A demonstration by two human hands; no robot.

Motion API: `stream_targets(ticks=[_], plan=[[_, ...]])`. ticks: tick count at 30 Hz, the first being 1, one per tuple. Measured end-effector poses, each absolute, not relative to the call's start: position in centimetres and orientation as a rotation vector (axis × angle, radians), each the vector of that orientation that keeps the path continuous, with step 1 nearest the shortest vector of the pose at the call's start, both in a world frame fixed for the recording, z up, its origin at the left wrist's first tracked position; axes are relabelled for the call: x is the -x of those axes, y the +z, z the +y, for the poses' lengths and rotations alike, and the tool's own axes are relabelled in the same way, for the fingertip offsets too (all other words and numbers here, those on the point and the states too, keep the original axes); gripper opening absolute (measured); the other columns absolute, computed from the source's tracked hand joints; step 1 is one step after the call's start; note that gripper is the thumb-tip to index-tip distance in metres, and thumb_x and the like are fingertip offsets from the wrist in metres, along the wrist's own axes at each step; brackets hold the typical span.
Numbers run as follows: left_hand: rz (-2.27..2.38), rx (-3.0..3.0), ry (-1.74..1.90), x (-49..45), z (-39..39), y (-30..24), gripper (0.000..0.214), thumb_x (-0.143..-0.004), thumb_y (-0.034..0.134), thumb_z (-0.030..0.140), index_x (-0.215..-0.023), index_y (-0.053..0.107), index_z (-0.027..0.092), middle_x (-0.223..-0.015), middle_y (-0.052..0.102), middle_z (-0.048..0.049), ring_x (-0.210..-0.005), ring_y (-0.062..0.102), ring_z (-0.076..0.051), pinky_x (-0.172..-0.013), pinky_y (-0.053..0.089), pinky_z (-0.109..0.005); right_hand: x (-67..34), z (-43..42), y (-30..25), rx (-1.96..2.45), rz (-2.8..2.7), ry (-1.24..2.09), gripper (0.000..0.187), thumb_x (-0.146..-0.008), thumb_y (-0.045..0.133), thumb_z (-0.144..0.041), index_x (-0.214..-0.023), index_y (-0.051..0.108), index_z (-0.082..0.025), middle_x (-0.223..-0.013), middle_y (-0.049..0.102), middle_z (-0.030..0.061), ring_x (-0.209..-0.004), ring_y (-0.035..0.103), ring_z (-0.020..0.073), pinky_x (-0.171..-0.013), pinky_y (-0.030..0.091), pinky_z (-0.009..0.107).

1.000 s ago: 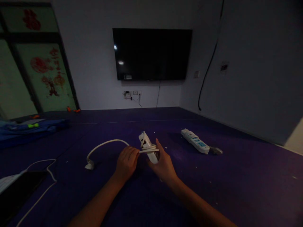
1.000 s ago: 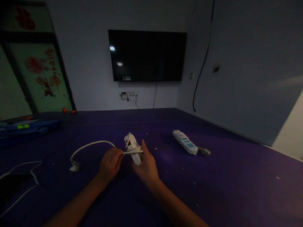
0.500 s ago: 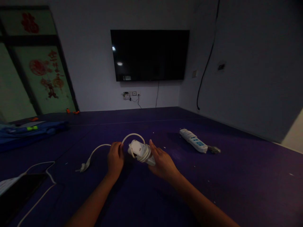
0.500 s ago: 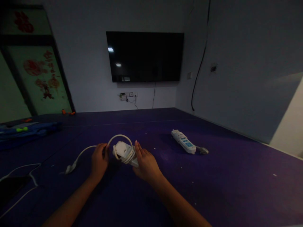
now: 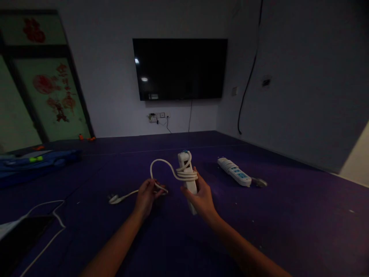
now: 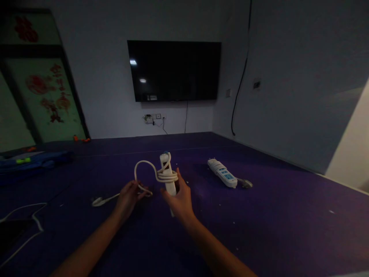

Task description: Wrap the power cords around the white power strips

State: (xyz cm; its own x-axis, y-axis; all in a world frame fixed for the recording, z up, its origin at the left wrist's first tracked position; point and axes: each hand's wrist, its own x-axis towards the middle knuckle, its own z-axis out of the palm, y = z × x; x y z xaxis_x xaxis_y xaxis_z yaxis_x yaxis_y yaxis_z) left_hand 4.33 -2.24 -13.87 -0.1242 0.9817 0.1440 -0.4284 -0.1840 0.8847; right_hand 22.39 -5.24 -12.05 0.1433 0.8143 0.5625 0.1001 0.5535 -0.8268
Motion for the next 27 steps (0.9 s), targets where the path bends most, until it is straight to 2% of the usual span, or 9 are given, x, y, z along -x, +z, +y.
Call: stream_targets(ticks=[5,8,10,13,14,16,20,23,27], plan=[[0.780,-0.809,1.471,-4.9,-2.2,-14.3,0.025,-0.066,0.073,0.032,-0.075,0.057,0.015,-0.071,0.063,-0.0014,-0.071,0.067,-0.019,-0.075,0.055,-0.039,-22.0,-5.2,-12.4,0.881,-1.310,0.708,0.071,-0.065,0.069,-0.030,-0.131,0.048,-0.010,-0.117,0.064,0.0148,-0.107,0.061,0.0277,-0.090,0.048,0.040],[0.928,-0.986,1.590,-4.9,-2.0,-14.7,0.035,-0.073,0.066,0.036,-0.102,0.055,0.019,-0.098,0.064,-0.0069,-0.078,0.068,-0.022,-0.078,0.054,-0.046,-22.0,-5.1,-12.5,0.898,-1.294,0.726,0.071,-0.065,0.068,-0.029,-0.130,0.048,-0.010,-0.116,0.065,0.0152,-0.106,0.061,0.0277,-0.089,0.049,0.041],[1.095,-1.279,1.752,-4.8,-2.1,-14.7,0.048,-0.078,0.061,0.032,-0.122,0.046,0.023,-0.124,0.055,-0.0120,-0.098,0.064,-0.026,-0.088,0.049,-0.049,-22.0,-5.1,-12.6,0.909,-1.294,0.722,0.071,-0.065,0.068,-0.028,-0.131,0.048,-0.009,-0.116,0.065,0.0161,-0.105,0.062,0.0278,-0.090,0.048,0.041],[1.316,-1.918,1.855,-4.4,-2.7,-14.2,0.061,-0.078,0.050,0.013,-0.136,0.036,0.025,-0.145,0.036,-0.0115,-0.132,0.036,-0.027,-0.108,0.029,-0.050,-22.0,-5.1,-12.7,0.895,-1.334,0.703,0.075,-0.065,0.068,-0.026,-0.134,0.044,-0.010,-0.117,0.064,0.0157,-0.106,0.061,0.0276,-0.091,0.047,0.043],[1.351,-2.128,1.816,-4.3,-2.9,-14.1,0.066,-0.077,0.046,0.007,-0.139,0.034,0.025,-0.147,0.034,-0.0101,-0.137,0.027,-0.026,-0.111,0.023,-0.051,-21.9,-5.2,-12.8,0.880,-1.366,0.692,0.077,-0.065,0.068,-0.025,-0.136,0.042,-0.011,-0.117,0.064,0.0151,-0.106,0.061,0.0274,-0.092,0.047,0.043],[1.341,-2.464,1.669,-4.2,-3.3,-14.0,0.074,-0.074,0.041,0.002,-0.143,0.027,0.026,-0.147,0.035,-0.0091,-0.140,0.018,-0.025,-0.112,0.017,-0.055,-21.8,-5.5,-12.9,0.857,-1.444,0.663,0.079,-0.065,0.068,-0.023,-0.138,0.038,-0.012,-0.119,0.063,0.0142,-0.108,0.060,0.0268,-0.093,0.046,0.043],[1.230,-2.741,1.477,-4.3,-3.4,-14.7,0.072,-0.077,0.035,0.001,-0.145,0.022,0.023,-0.144,0.039,-0.0129,-0.138,0.025,-0.024,-0.109,0.025,-0.054,-21.5,-6.2,-12.8,0.862,-1.533,0.602,0.082,-0.067,0.067,-0.022,-0.141,0.033,-0.012,-0.120,0.063,0.0141,-0.107,0.061,0.0258,-0.092,0.047,0.042],[1.281,-2.766,1.470,-4.4,-3.4,-15.1,0.055,-0.083,0.039,0.009,-0.137,0.037,0.019,-0.140,0.042,-0.0162,-0.133,0.035,-0.026,-0.103,0.037,-0.048,-21.3,-6.4,-12.6,0.898,-1.516,0.552,0.084,-0.068,0.067,-0.026,-0.143,0.030,-0.013,-0.116,0.065,0.0138,-0.105,0.062,0.0255,-0.089,0.049,0.041],[1.349,-2.732,1.514,-4.3,-3.5,-14.9,0.028,-0.086,0.049,0.031,-0.111,0.057,0.018,-0.122,0.055,-0.0148,-0.118,0.049,-0.027,-0.096,0.044,-0.044,-21.4,-6.1,-12.7,0.967,-1.508,0.497,0.089,-0.069,0.067,-0.031,-0.145,0.023,-0.011,-0.112,0.066,0.0132,-0.100,0.064,0.0240,-0.086,0.051,0.037]])
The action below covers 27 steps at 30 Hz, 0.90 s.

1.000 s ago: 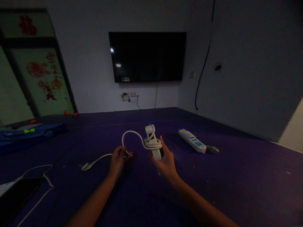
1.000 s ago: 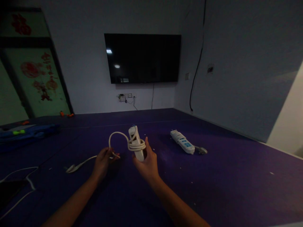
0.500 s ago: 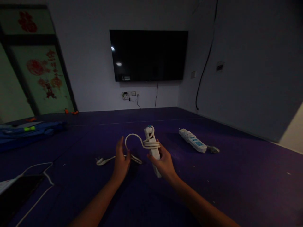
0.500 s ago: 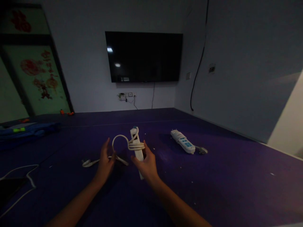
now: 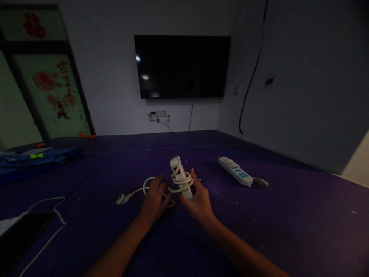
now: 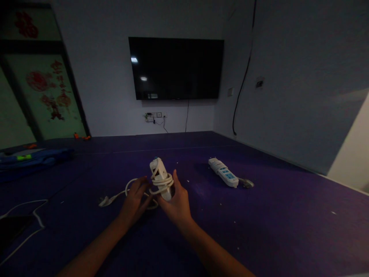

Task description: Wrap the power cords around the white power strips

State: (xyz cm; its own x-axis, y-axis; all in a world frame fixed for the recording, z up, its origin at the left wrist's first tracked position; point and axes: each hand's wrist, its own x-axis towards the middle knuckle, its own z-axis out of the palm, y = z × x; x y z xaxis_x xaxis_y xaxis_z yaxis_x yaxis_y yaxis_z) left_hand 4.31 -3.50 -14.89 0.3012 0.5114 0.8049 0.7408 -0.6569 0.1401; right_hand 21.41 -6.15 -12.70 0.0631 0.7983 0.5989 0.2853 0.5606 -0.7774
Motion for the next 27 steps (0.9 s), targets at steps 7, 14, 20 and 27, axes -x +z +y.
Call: stream_targets(ticks=[7,14,20,27], plan=[[-1.236,2.206,-1.529,-4.3,-3.9,-14.2,0.029,-0.089,0.044,0.044,-0.085,0.057,0.018,-0.090,0.060,-0.0082,-0.089,0.057,-0.022,-0.080,0.047,-0.035,-22.0,-5.4,-13.6,1.338,-1.732,0.201,0.098,-0.070,0.061,-0.025,-0.147,0.003,-0.009,-0.101,0.068,0.0125,-0.086,0.065,0.0245,-0.071,0.051,0.033],[-1.632,1.865,-2.005,-4.0,-3.6,-13.4,0.042,-0.087,0.039,0.055,-0.065,0.047,0.020,-0.063,0.050,0.0005,-0.062,0.050,-0.016,-0.062,0.040,-0.027,-23.0,-4.8,-13.6,1.308,-2.115,-0.168,0.095,-0.066,0.055,-0.014,-0.147,0.007,-0.010,-0.116,0.062,0.0158,-0.101,0.057,0.0266,-0.086,0.045,0.039],[-1.918,1.784,-2.206,-2.9,-2.7,-13.4,0.055,-0.082,0.032,0.067,-0.054,0.043,0.021,-0.047,0.043,0.0031,-0.049,0.045,-0.014,-0.050,0.034,-0.026,-23.2,-4.7,-13.5,1.184,-1.896,-0.167,0.083,-0.069,0.052,-0.014,-0.146,0.021,-0.018,-0.126,0.056,0.0133,-0.109,0.055,0.0256,-0.092,0.044,0.040],[-1.923,1.883,-2.203,-3.1,-2.1,-14.1,0.051,-0.081,0.038,0.065,-0.071,0.055,0.018,-0.062,0.059,-0.0023,-0.057,0.057,-0.018,-0.053,0.043,-0.028,-23.4,-4.4,-12.7,1.267,-1.373,0.457,0.043,-0.072,0.051,-0.025,-0.113,0.059,-0.013,-0.091,0.069,0.0085,-0.078,0.064,0.0232,-0.068,0.049,0.032]])
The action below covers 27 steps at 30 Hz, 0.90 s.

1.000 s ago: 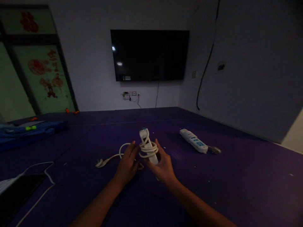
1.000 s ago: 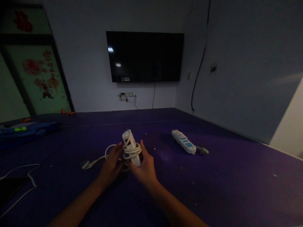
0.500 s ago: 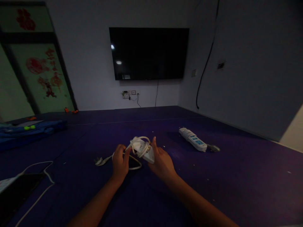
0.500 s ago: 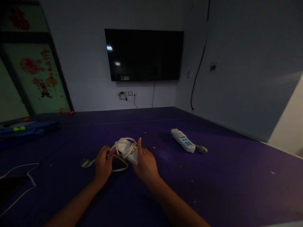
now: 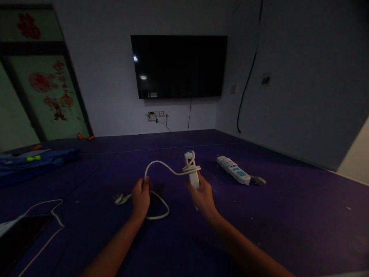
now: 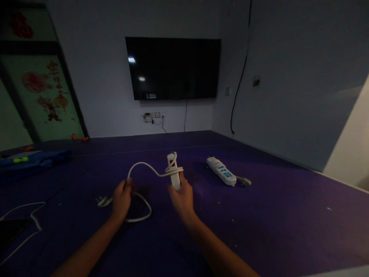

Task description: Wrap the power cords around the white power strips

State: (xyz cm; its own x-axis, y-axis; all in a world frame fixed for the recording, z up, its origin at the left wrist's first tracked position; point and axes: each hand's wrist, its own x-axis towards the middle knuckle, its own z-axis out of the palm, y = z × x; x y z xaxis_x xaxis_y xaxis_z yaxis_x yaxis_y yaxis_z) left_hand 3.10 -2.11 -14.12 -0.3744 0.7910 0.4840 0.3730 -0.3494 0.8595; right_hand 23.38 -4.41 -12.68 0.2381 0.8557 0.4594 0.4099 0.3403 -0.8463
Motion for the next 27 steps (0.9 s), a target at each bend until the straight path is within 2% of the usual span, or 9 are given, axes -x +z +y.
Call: stream_targets(ticks=[3,6,9,11,13,16,18,21,27], plan=[[1.464,-1.457,1.857,-3.6,-2.3,-14.1,0.047,-0.081,0.043,0.062,-0.090,0.054,0.018,-0.078,0.063,-0.0054,-0.064,0.063,-0.019,-0.050,0.047,-0.028,-23.5,-4.0,-12.8,1.331,-1.202,0.714,0.028,-0.070,0.053,-0.030,-0.086,0.064,-0.010,-0.073,0.067,0.0079,-0.067,0.063,0.0231,-0.057,0.047,0.029],[1.407,-1.450,1.899,-4.0,-2.9,-13.8,0.043,-0.082,0.042,0.059,-0.090,0.051,0.018,-0.081,0.063,-0.0055,-0.064,0.065,-0.019,-0.046,0.048,-0.026,-23.4,-3.8,-13.3,1.345,-1.198,0.814,0.024,-0.068,0.054,-0.029,-0.079,0.065,-0.012,-0.064,0.064,0.0046,-0.060,0.061,0.0211,-0.051,0.044,0.027],[1.379,-1.406,1.930,-4.1,-3.3,-13.4,0.038,-0.084,0.040,0.056,-0.087,0.047,0.019,-0.079,0.062,-0.0045,-0.062,0.066,-0.018,-0.041,0.047,-0.023,-23.3,-3.8,-13.7,1.302,-1.396,0.719,0.028,-0.070,0.053,-0.026,-0.091,0.067,-0.015,-0.064,0.065,0.0021,-0.057,0.060,0.0191,-0.050,0.043,0.026],[1.369,-1.354,1.962,-4.0,-3.4,-13.2,0.036,-0.086,0.038,0.055,-0.088,0.043,0.020,-0.077,0.062,-0.0036,-0.058,0.066,-0.017,-0.038,0.046,-0.022,-23.3,-4.0,-13.7,1.305,-1.537,0.574,0.036,-0.071,0.052,-0.022,-0.105,0.065,-0.019,-0.071,0.068,0.0024,-0.061,0.062,0.0191,-0.054,0.044,0.026],[1.360,-1.311,1.997,-3.8,-3.4,-13.0,0.033,-0.087,0.037,0.053,-0.089,0.041,0.020,-0.075,0.063,-0.0026,-0.054,0.065,-0.016,-0.036,0.045,-0.021,-23.4,-4.3,-13.5,1.400,-1.639,0.387,0.049,-0.069,0.053,-0.018,-0.118,0.058,-0.021,-0.083,0.070,0.0052,-0.070,0.064,0.0213,-0.059,0.045,0.027],[1.329,-1.238,2.035,-3.6,-3.0,-13.0,0.032,-0.088,0.037,0.052,-0.091,0.039,0.021,-0.073,0.063,-0.0011,-0.048,0.064,-0.015,-0.035,0.045,-0.021,-23.5,-4.8,-13.0,1.592,-1.784,0.114,0.065,-0.066,0.054,-0.012,-0.131,0.049,-0.017,-0.101,0.068,0.0127,-0.087,0.064,0.0274,-0.070,0.046,0.033],[1.316,-1.184,2.059,-3.5,-2.7,-13.1,0.031,-0.087,0.038,0.052,-0.091,0.039,0.021,-0.073,0.063,-0.0006,-0.048,0.064,-0.015,-0.037,0.047,-0.022,-23.6,-5.1,-12.6,1.647,-1.894,-0.043,0.070,-0.065,0.054,-0.007,-0.134,0.046,-0.017,-0.111,0.064,0.0150,-0.098,0.060,0.0301,-0.079,0.045,0.038],[1.303,-1.116,2.088,-3.2,-2.2,-13.4,0.029,-0.086,0.042,0.050,-0.088,0.038,0.021,-0.075,0.063,-0.0011,-0.055,0.066,-0.016,-0.042,0.051,-0.025,-23.8,-5.3,-12.2,1.591,-2.069,-0.210,0.072,-0.064,0.051,-0.001,-0.133,0.048,-0.021,-0.121,0.060,0.0130,-0.106,0.055,0.0306,-0.086,0.042,0.043],[1.282,-1.060,2.061,-2.0,-1.3,-13.9,0.025,-0.084,0.044,0.046,-0.089,0.039,0.022,-0.081,0.062,-0.0030,-0.069,0.068,-0.020,-0.056,0.056,-0.033,-24.0,-5.1,-12.1,1.418,-2.074,-0.168,0.071,-0.067,0.052,-0.006,-0.136,0.044,-0.024,-0.125,0.058,0.0082,-0.108,0.052,0.0272,-0.090,0.042,0.040]])
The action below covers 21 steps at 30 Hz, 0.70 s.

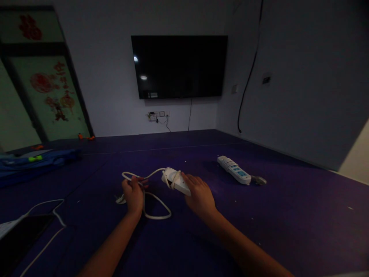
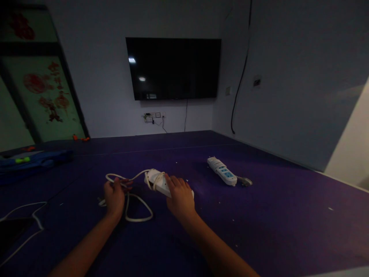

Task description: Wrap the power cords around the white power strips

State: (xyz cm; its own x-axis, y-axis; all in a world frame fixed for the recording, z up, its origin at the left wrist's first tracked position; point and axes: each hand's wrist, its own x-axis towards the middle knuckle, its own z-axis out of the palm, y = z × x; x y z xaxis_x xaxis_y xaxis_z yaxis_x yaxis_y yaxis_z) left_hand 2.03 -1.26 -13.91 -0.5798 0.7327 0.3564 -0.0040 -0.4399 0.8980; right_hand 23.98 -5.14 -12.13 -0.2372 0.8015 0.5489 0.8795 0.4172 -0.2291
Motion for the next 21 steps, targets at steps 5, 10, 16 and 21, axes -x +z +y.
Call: stream_targets(ticks=[5,10,16,21], plan=[[1.430,-1.225,1.975,-1.5,-0.4,-14.9,0.044,-0.079,0.054,0.045,-0.110,0.042,0.017,-0.118,0.056,-0.0182,-0.107,0.060,-0.030,-0.085,0.052,-0.045,-24.0,-4.7,-12.6,1.272,-1.805,-0.175,0.071,-0.068,0.050,-0.008,-0.137,0.043,-0.024,-0.123,0.059,0.0071,-0.108,0.054,0.0251,-0.091,0.044,0.040],[1.863,-1.613,1.835,-2.5,-1.1,-15.2,0.090,-0.073,0.064,0.040,-0.141,0.019,0.003,-0.150,0.002,-0.0304,-0.140,-0.001,-0.036,-0.111,0.018,-0.052,-23.9,-4.6,-12.8,1.227,-1.576,-0.002,0.062,-0.071,0.051,-0.013,-0.132,0.048,-0.023,-0.115,0.064,0.0082,-0.101,0.060,0.0246,-0.087,0.047,0.039],[1.863,-2.148,1.716,-4.3,-3.0,-14.4,0.084,-0.076,0.063,0.043,-0.146,0.018,0.030,-0.154,-0.019,-0.0099,-0.137,-0.014,-0.040,-0.106,0.013,-0.066,-23.6,-4.8,-12.5,1.164,-1.562,0.270,0.057,-0.074,0.052,-0.016,-0.130,0.050,-0.022,-0.109,0.067,0.0074,-0.095,0.064,0.0249,-0.084,0.048,0.038],[1.742,-2.391,1.567,-4.5,-3.2,-14.6,0.078,-0.073,0.066,0.044,-0.141,0.029,0.038,-0.154,-0.021,-0.0021,-0.136,-0.013,-0.045,-0.103,0.015,-0.069,-23.4,-5.1,-13.0,1.173,-1.645,0.235,0.056,-0.075,0.053,-0.018,-0.131,0.049,-0.021,-0.113,0.066,0.0095,-0.098,0.062,0.0257,-0.086,0.048,0.039]])
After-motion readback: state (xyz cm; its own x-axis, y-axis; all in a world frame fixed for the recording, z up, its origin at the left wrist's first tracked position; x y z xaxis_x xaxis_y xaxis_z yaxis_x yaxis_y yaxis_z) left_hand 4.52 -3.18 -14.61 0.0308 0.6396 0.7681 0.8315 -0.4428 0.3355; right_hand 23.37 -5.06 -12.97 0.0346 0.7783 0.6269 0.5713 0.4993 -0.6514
